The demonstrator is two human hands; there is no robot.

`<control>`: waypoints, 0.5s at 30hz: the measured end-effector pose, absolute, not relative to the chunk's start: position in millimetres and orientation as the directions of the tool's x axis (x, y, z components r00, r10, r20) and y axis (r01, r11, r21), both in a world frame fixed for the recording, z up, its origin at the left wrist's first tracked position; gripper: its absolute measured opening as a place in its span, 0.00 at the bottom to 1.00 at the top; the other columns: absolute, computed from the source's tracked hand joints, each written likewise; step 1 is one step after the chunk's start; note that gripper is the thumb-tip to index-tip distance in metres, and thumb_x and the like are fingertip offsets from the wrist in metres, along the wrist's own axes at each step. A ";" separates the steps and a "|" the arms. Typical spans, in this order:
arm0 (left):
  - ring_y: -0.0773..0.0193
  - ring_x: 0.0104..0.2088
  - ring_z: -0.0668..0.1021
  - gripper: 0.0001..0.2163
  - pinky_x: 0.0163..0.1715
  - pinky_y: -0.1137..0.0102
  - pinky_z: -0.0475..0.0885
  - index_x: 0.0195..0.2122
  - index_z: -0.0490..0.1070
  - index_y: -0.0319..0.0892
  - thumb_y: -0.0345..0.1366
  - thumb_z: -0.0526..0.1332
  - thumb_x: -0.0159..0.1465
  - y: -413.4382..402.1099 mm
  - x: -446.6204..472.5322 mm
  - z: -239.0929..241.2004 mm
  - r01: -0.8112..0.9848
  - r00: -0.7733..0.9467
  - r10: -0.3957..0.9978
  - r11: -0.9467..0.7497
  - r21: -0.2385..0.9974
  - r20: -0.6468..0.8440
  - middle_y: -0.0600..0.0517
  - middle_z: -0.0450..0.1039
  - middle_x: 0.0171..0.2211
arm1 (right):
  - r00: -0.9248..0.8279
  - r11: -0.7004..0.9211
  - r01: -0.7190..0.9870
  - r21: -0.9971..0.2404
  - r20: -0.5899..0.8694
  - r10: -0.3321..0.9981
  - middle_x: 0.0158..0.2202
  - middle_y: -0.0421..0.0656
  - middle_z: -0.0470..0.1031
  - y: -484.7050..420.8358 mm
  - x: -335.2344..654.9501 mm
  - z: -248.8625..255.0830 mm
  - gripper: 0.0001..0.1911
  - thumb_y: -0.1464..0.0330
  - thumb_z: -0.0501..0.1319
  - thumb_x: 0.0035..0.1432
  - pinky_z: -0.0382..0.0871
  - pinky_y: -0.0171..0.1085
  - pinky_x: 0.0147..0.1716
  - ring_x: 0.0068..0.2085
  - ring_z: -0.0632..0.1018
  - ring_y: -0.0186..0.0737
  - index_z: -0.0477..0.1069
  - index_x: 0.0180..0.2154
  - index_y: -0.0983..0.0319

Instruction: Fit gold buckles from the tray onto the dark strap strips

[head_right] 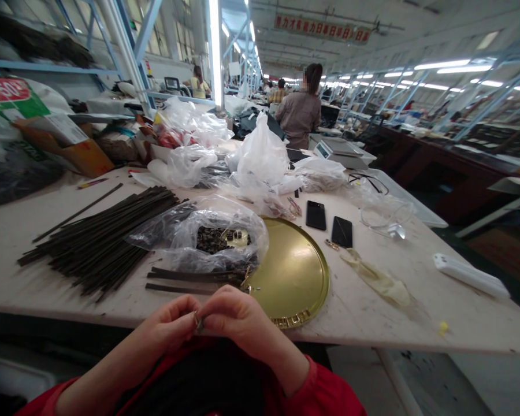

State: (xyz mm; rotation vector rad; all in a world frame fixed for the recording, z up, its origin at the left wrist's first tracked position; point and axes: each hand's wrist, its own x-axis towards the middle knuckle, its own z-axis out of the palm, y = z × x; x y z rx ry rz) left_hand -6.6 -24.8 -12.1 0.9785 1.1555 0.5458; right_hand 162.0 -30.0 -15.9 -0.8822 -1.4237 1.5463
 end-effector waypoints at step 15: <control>0.72 0.18 0.62 0.14 0.17 0.78 0.50 0.24 0.61 0.41 0.46 0.61 0.50 -33.5 -3.9 -19.1 0.139 0.383 0.789 0.464 0.875 -0.480 0.61 0.61 0.16 | -0.466 0.087 0.104 -0.991 0.029 0.884 0.30 0.37 0.62 -33.6 167.6 -10.7 0.08 0.65 0.64 0.48 0.60 0.31 0.32 0.32 0.67 0.32 0.69 0.26 0.62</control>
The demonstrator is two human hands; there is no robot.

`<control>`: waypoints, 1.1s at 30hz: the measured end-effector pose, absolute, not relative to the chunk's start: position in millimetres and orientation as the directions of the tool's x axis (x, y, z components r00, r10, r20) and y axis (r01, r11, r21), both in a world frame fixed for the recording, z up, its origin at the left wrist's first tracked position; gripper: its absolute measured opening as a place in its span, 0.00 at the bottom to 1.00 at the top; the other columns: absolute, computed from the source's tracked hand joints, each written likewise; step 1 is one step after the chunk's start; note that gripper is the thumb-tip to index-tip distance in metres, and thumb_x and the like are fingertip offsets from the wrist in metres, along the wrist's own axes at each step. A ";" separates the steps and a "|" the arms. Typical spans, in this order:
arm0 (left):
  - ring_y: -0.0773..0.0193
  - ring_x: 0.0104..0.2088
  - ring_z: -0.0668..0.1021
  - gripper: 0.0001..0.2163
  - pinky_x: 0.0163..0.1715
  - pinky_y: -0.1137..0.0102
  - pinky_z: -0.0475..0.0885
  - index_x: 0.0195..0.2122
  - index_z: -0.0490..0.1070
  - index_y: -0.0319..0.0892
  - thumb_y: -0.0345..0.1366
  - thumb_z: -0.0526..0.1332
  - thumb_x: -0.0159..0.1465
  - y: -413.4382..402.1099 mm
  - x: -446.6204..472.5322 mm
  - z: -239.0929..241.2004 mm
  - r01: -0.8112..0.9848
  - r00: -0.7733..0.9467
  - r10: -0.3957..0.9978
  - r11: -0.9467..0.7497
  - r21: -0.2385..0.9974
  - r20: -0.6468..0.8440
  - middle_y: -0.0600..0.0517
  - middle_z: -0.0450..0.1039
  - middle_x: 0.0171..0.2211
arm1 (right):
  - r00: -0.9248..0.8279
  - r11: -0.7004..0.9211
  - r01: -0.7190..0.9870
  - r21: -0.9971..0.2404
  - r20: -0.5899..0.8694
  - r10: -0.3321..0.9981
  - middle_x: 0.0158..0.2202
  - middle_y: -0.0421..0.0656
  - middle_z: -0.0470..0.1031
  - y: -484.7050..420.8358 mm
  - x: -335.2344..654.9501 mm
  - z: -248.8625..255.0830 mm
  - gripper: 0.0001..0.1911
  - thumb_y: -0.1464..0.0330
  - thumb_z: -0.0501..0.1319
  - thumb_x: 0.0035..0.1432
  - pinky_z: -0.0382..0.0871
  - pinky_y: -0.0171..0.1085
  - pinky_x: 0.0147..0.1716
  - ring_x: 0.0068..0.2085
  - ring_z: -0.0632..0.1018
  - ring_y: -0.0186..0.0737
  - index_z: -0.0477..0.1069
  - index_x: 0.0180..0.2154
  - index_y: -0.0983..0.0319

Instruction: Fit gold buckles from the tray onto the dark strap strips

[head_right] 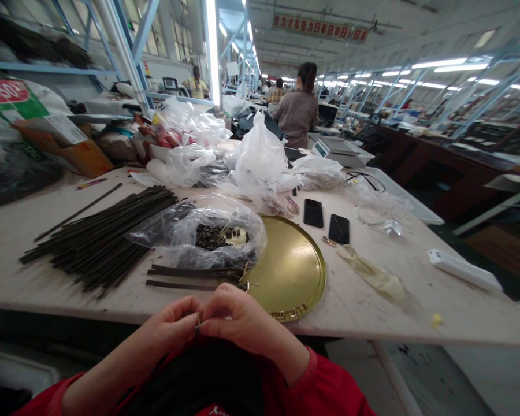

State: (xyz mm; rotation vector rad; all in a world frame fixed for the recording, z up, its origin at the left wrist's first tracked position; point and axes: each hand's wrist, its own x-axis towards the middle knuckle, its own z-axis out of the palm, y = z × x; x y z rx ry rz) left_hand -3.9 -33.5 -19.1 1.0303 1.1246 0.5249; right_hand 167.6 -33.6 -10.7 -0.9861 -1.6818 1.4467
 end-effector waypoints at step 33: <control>0.60 0.30 0.73 0.07 0.34 0.66 0.68 0.28 0.65 0.41 0.38 0.52 0.58 -37.8 5.6 -37.1 0.276 0.148 0.986 0.034 0.960 -0.077 0.53 0.69 0.26 | -0.165 0.571 0.686 -0.452 0.667 0.726 0.42 0.51 0.76 -59.0 135.2 -60.8 0.14 0.73 0.51 0.60 0.74 0.40 0.41 0.43 0.77 0.42 0.70 0.45 0.63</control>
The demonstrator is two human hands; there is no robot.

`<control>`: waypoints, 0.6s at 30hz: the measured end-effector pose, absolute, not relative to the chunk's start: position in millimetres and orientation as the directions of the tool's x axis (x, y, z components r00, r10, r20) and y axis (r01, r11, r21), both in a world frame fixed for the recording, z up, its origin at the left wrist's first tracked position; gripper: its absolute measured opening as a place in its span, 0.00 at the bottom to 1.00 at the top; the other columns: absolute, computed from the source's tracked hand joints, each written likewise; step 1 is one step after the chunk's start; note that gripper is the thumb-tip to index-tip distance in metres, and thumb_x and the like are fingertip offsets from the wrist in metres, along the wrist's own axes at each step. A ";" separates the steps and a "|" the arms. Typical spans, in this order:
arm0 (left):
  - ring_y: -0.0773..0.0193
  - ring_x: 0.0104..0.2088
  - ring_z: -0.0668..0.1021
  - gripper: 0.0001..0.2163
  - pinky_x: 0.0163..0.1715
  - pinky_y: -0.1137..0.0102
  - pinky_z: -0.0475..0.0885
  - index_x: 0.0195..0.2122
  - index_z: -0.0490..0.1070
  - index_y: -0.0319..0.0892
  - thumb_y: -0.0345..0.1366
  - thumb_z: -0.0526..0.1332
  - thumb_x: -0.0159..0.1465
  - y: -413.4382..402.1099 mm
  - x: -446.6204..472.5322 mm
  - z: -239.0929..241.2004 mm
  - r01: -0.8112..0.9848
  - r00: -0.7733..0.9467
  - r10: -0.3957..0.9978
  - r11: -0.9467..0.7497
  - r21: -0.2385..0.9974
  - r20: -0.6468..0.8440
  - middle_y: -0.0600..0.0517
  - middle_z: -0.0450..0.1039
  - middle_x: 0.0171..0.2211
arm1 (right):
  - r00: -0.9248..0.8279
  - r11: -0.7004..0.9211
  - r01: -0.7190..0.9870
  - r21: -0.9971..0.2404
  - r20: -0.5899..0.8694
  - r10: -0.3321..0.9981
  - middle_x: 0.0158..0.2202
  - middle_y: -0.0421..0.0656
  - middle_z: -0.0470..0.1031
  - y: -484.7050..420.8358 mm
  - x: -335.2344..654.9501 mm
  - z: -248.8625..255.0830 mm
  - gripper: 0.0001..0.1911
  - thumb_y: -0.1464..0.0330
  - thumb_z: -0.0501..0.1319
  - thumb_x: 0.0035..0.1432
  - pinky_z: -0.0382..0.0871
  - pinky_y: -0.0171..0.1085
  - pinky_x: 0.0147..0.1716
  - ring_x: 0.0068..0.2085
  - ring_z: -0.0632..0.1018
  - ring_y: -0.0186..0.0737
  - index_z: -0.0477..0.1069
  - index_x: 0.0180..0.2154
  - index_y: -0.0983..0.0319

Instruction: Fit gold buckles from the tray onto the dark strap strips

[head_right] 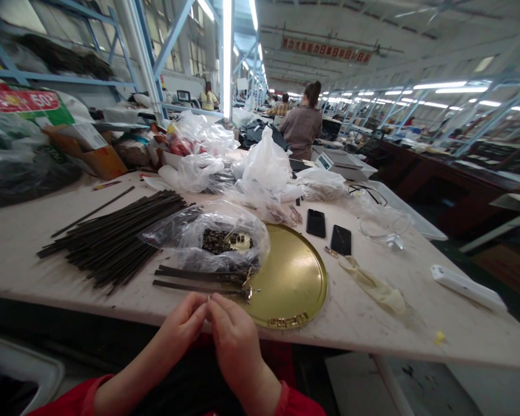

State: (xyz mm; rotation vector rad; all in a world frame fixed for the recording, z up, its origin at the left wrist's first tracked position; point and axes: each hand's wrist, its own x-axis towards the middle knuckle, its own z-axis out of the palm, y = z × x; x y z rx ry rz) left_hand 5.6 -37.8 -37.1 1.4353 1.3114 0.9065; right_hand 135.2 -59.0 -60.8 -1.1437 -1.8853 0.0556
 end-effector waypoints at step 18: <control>0.72 0.16 0.62 0.06 0.17 0.76 0.59 0.33 0.61 0.40 0.37 0.51 0.60 -48.7 -1.2 -35.8 0.157 0.255 0.953 0.128 0.979 -0.166 0.60 0.62 0.19 | -0.018 0.375 0.477 -0.795 0.418 0.908 0.34 0.44 0.75 -58.8 141.2 -50.0 0.10 0.72 0.53 0.58 0.69 0.37 0.37 0.37 0.75 0.39 0.71 0.40 0.59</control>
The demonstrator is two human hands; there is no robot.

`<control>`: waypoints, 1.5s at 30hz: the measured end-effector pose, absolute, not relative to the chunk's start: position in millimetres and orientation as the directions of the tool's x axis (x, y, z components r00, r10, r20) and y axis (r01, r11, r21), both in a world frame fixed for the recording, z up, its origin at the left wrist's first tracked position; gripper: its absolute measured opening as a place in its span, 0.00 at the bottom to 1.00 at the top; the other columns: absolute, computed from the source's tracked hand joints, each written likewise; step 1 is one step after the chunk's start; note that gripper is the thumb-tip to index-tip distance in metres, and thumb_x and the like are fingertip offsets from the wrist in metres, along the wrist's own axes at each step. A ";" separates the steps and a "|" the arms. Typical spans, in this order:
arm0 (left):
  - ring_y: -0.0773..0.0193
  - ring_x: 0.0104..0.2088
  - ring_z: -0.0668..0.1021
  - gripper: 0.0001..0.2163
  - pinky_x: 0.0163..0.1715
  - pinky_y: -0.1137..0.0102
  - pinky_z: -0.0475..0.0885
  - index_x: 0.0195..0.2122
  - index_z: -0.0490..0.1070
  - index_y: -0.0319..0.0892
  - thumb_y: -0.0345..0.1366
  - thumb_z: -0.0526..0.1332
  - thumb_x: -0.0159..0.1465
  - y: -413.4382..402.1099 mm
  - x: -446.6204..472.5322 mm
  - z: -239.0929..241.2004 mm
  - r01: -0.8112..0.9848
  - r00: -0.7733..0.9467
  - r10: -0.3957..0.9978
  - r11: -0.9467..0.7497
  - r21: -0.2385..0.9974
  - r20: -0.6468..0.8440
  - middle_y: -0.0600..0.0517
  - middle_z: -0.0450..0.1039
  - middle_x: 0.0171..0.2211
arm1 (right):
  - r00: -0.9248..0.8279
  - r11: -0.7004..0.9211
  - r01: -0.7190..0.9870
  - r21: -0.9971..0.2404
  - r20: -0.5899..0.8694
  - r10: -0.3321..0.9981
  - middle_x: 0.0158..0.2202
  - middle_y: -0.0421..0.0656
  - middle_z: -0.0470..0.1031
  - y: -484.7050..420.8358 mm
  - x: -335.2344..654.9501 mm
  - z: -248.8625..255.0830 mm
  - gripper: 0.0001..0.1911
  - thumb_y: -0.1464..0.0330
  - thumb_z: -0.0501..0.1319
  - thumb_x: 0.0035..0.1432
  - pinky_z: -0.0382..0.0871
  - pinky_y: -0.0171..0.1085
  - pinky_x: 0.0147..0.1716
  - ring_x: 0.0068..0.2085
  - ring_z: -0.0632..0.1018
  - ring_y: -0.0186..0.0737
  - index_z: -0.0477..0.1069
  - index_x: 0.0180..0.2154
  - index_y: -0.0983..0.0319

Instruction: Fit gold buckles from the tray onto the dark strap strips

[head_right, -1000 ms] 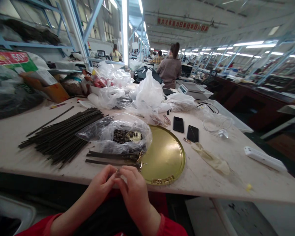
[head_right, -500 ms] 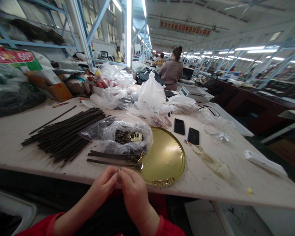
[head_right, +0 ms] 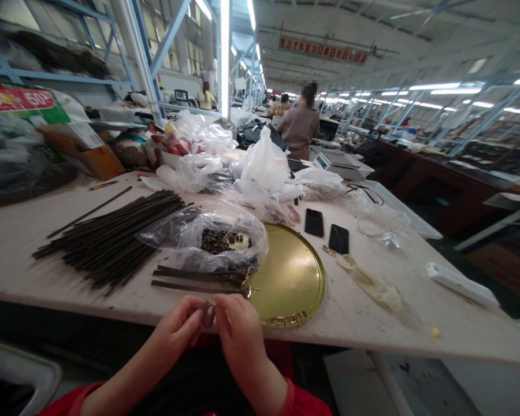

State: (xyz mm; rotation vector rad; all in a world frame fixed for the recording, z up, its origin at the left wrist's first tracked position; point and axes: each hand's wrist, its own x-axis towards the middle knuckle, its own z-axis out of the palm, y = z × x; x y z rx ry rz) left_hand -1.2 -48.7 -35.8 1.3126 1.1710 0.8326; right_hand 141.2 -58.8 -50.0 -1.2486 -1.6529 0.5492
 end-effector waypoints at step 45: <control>0.73 0.14 0.55 0.14 0.15 0.77 0.50 0.26 0.66 0.40 0.47 0.56 0.54 20.3 -2.4 -5.5 0.190 0.264 0.930 0.210 0.959 -0.256 0.63 0.56 0.10 | -0.153 -0.153 -0.204 -0.967 -0.123 0.980 0.28 0.38 0.74 23.2 150.7 -12.0 0.13 0.63 0.65 0.44 0.65 0.33 0.30 0.27 0.73 0.32 0.70 0.33 0.62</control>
